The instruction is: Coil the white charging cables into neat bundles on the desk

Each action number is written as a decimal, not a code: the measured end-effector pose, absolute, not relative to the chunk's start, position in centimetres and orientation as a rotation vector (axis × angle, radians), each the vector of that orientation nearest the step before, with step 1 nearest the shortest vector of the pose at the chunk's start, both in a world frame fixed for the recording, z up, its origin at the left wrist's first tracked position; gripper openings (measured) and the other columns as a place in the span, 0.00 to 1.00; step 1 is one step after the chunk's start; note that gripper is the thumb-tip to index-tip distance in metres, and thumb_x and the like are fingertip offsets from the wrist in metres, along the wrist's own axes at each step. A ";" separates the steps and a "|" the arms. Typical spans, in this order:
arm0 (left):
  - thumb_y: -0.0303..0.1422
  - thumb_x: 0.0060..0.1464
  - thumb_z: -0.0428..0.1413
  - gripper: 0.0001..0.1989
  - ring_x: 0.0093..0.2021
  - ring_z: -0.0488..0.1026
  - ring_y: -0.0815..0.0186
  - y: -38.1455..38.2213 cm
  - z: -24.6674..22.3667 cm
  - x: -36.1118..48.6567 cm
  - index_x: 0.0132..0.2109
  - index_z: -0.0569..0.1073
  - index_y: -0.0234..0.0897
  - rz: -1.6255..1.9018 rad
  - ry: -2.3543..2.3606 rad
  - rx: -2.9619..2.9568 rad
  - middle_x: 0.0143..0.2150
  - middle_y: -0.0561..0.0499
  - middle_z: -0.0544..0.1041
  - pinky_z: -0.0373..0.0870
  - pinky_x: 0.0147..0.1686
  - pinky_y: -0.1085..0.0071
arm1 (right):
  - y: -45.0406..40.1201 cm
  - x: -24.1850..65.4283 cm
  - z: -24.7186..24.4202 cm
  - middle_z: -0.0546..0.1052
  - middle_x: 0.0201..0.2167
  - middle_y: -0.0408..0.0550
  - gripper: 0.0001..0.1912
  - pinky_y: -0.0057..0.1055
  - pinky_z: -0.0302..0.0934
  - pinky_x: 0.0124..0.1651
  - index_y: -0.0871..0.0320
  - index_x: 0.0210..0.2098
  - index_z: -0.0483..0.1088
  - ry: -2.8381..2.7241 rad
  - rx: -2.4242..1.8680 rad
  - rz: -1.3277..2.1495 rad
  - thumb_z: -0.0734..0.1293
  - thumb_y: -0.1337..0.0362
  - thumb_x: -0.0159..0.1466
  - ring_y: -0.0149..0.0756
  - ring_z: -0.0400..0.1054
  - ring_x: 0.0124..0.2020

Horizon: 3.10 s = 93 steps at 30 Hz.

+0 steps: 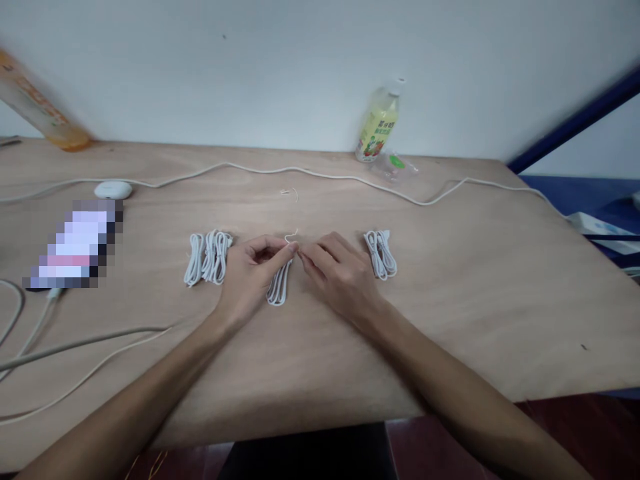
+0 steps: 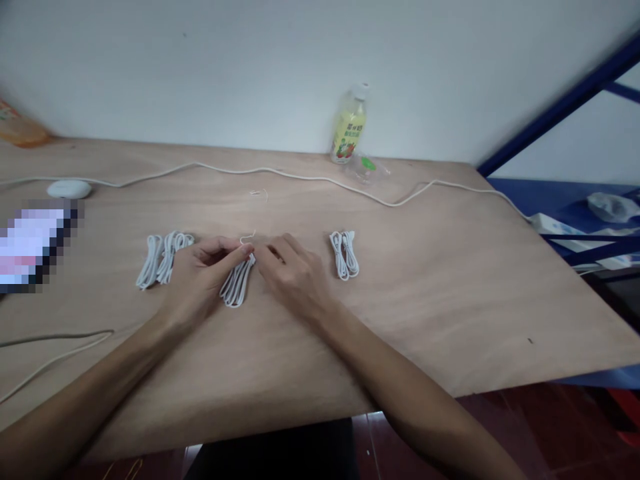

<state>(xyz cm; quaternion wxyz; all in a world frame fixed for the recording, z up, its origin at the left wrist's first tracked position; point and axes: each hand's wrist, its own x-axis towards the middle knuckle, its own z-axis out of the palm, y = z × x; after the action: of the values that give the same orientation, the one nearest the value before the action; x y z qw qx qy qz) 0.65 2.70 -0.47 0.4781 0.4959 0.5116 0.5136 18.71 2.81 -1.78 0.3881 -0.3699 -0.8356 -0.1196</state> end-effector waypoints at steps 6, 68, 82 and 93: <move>0.41 0.54 0.71 0.09 0.34 0.76 0.63 2.7 -0.5 0.6 0.33 0.86 0.40 1.272 1.283 1.264 0.32 0.51 0.85 0.71 0.38 0.66 | 2.9 18.8 -2.1 0.79 0.33 0.47 0.14 0.33 0.62 0.34 0.56 0.38 0.77 -2.122 -0.890 -0.323 0.64 0.73 0.78 0.35 0.70 0.35; 0.36 0.57 0.67 0.06 0.36 0.74 0.63 2.4 0.2 0.3 0.33 0.85 0.41 1.362 1.300 1.506 0.32 0.52 0.83 0.68 0.42 0.64 | 2.5 18.7 -1.5 0.81 0.33 0.44 0.07 0.27 0.67 0.28 0.55 0.38 0.79 -1.834 -0.976 0.300 0.71 0.71 0.73 0.32 0.75 0.32; 0.37 0.60 0.66 0.06 0.39 0.79 0.60 2.6 0.1 0.3 0.35 0.85 0.42 1.365 1.206 1.540 0.36 0.51 0.87 0.73 0.45 0.62 | 2.5 18.5 -1.5 0.81 0.34 0.44 0.05 0.27 0.69 0.28 0.55 0.39 0.77 -1.820 -0.966 0.242 0.73 0.70 0.73 0.33 0.76 0.34; 0.38 0.60 0.66 0.07 0.40 0.80 0.59 2.5 0.1 0.4 0.34 0.85 0.42 1.330 1.230 1.520 0.35 0.51 0.86 0.73 0.47 0.61 | 2.7 19.0 -1.1 0.81 0.33 0.44 0.08 0.28 0.68 0.29 0.55 0.38 0.77 -1.894 -0.894 0.274 0.72 0.73 0.73 0.34 0.75 0.34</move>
<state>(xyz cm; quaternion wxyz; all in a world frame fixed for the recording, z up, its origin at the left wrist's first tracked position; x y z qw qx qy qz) 0.38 2.52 0.12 0.3789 0.5948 0.4815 0.5204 19.02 2.69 -1.09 0.4925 -0.3683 -0.7805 0.1127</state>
